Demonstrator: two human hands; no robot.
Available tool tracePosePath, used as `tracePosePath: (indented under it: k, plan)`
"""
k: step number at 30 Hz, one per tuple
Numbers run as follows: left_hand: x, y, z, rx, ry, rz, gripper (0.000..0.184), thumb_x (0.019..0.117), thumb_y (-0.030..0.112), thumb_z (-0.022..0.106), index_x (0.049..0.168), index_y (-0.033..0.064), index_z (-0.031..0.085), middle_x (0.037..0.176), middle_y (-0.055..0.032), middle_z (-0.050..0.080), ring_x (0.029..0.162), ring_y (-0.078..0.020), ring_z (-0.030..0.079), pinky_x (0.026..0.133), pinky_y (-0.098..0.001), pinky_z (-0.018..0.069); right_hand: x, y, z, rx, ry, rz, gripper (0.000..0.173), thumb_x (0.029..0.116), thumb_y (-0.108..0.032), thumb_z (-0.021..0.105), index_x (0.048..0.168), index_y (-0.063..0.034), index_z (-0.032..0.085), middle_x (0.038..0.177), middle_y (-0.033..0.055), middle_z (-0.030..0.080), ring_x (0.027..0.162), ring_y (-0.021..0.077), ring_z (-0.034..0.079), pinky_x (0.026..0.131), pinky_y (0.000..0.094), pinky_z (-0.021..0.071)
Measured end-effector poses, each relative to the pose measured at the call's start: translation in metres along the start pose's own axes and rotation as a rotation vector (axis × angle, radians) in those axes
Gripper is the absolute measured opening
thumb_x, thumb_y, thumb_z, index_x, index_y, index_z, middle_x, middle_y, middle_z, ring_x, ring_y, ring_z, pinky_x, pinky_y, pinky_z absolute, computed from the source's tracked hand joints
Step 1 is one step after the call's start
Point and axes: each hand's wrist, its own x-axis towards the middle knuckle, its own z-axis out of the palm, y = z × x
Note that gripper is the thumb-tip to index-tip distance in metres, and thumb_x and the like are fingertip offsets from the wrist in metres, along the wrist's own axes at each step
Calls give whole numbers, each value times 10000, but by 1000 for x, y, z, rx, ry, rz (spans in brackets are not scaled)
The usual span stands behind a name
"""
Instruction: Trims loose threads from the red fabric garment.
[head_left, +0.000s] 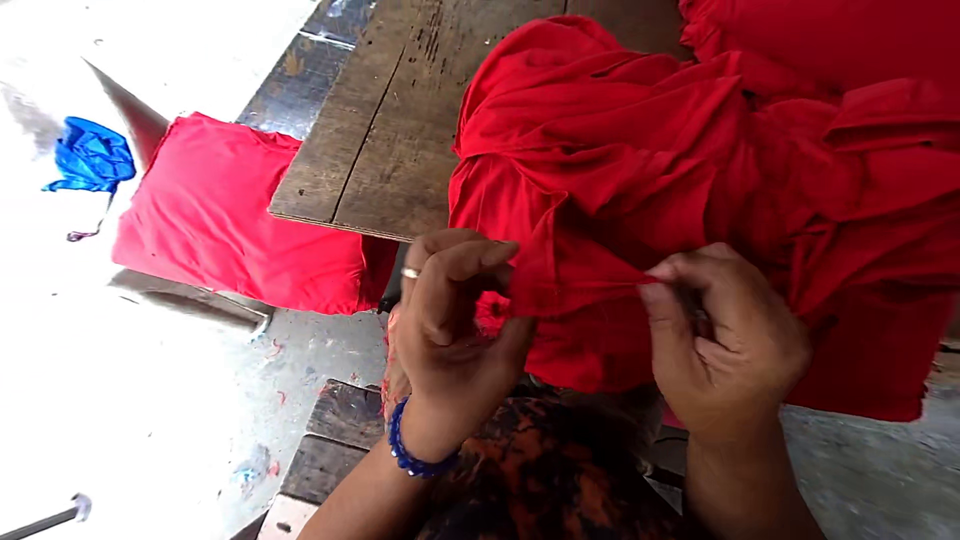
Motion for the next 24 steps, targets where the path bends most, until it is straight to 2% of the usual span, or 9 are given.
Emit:
tracePosePath:
  k: [3,6,8,10,14,17,20,22,24]
  plan:
    - [-2,-6,0,233,69,47,258,840,-18,706,1096,-21,676,959,-16,595,825,-31,606,750,-180,552,-4,-4,-6,50,36,-12,105,1036,-109,552,991,-23,592,973,36,523,866,-4,522,743,98,431]
    - [-2,4,7,-50,65,-276,164,990,20,586,1114,54,688,768,50,685,563,9,598,503,-152,524,-13,-2,0,126,-27,-12,118,1037,-123,561,991,-18,591,995,54,556,852,0,548,727,95,460]
    - [-3,11,12,-415,102,-543,223,1038,32,513,1125,99,707,793,-10,732,593,-54,670,541,-206,581,-21,1,6,169,-66,2,122,1030,-126,568,987,-13,583,952,53,562,821,-6,549,711,90,460]
    - [-4,16,16,-692,160,-663,285,1054,44,476,1197,117,712,896,-44,734,662,-67,681,594,-205,586,-26,2,11,219,-79,32,111,1013,-115,596,981,-8,593,950,47,553,830,-16,551,728,81,474]
    - [-12,11,15,-973,95,-550,429,981,0,542,1370,149,643,1080,-84,726,819,-105,713,735,-250,607,-29,4,18,337,-83,122,101,1019,-117,594,1009,-18,616,991,26,539,878,-23,545,780,88,486]
    - [-13,11,14,-913,36,-418,485,920,22,699,1392,95,616,1212,-109,701,967,-147,723,845,-305,617,-28,6,8,471,-139,204,255,1084,-274,505,1231,-86,596,1090,-32,548,907,-51,546,771,98,489]
    - [-12,13,18,-662,71,-344,456,859,8,780,1300,83,690,1210,-79,717,967,-126,723,824,-289,621,-25,2,-6,559,-180,271,493,1088,-552,341,1222,-147,587,934,-102,474,730,-90,414,627,83,347]
    - [-12,15,21,-564,91,-336,322,862,15,787,1174,88,758,1127,-54,738,936,-119,726,791,-283,627,-25,-6,-14,563,-163,257,421,1105,-479,364,1134,-122,586,929,-89,470,755,-86,422,649,80,353]
    - [-11,15,23,-542,71,-324,200,912,20,738,1099,80,774,1052,-34,732,877,-105,719,753,-265,630,-26,-12,-17,583,-128,242,303,1096,-369,478,1091,-93,602,940,-74,511,797,-81,478,686,77,406]
